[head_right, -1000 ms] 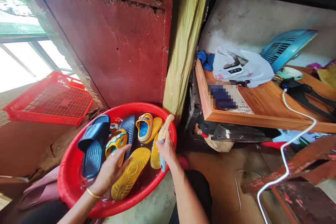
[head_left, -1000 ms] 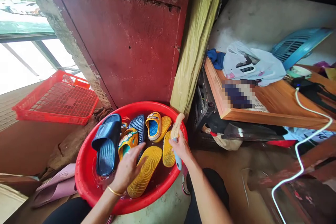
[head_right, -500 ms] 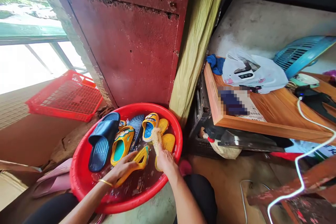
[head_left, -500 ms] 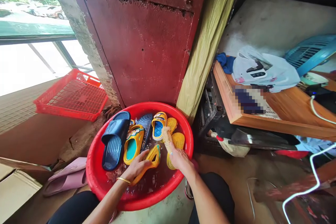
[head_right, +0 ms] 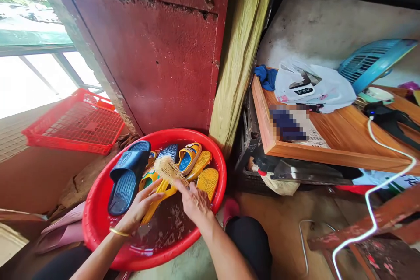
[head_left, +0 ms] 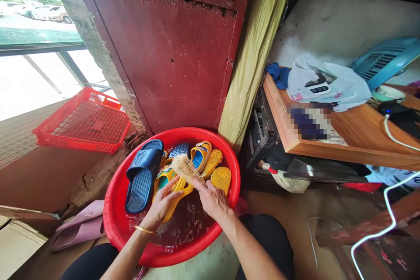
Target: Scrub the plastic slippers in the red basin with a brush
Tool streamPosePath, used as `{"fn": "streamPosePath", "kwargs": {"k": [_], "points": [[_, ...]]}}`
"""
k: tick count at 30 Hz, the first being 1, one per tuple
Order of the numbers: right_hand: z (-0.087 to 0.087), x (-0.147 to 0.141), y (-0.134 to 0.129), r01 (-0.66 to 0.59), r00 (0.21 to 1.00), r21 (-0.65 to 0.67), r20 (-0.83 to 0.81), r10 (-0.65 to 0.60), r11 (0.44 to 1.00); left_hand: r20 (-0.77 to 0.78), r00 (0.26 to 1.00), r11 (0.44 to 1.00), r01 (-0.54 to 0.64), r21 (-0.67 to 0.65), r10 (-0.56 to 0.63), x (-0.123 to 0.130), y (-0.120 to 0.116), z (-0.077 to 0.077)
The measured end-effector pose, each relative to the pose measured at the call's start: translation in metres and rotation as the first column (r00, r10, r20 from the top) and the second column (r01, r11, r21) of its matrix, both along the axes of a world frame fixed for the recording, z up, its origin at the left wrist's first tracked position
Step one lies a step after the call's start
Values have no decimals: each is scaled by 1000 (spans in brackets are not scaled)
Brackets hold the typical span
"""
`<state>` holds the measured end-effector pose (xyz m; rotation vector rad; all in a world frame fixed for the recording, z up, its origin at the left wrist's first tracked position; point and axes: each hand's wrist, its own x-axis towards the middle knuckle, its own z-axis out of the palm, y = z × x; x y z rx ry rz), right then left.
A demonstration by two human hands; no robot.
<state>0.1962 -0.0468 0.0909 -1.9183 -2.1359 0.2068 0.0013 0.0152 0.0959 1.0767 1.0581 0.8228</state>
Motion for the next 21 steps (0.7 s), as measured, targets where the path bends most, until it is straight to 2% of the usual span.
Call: {"fn": "streamPosePath", "kwargs": {"k": [2,4,5,8,9,12,14,15,17,19,21], "points": [[4,5,4,106,994,-47,25,-105,993,-47,999,1000,-9,-15,8,-1,-1,3],[7,7,4,151,988,-69,41,-148,986,-61,998,999,-12,-31,10,0,-2,7],[7,6,3,121,992,-65,44,-118,990,-48,999,999,-14,-37,12,1,-3,8],[6,-1,-4,-70,996,-17,52,71,997,33,999,999,-21,-42,23,4,-5,9],[5,-1,-5,-85,995,-6,50,85,996,43,999,999,-27,-40,29,4,-6,10],[1,9,1,77,997,6,15,-77,997,22,999,996,-45,-74,47,0,-5,13],[-1,18,6,183,983,21,-24,-182,983,73,995,985,-56,-164,69,-5,-3,16],[-2,20,8,199,979,44,-60,-197,979,118,989,972,-65,-226,93,-8,-2,17],[-5,18,8,157,979,111,-150,-140,981,186,969,929,-86,-361,162,-11,0,19],[-7,11,6,65,977,160,-213,-29,985,218,954,877,-83,-473,207,-11,-1,20],[-9,6,4,27,972,152,-234,10,988,237,943,843,-74,-532,233,-10,-3,20]]}}
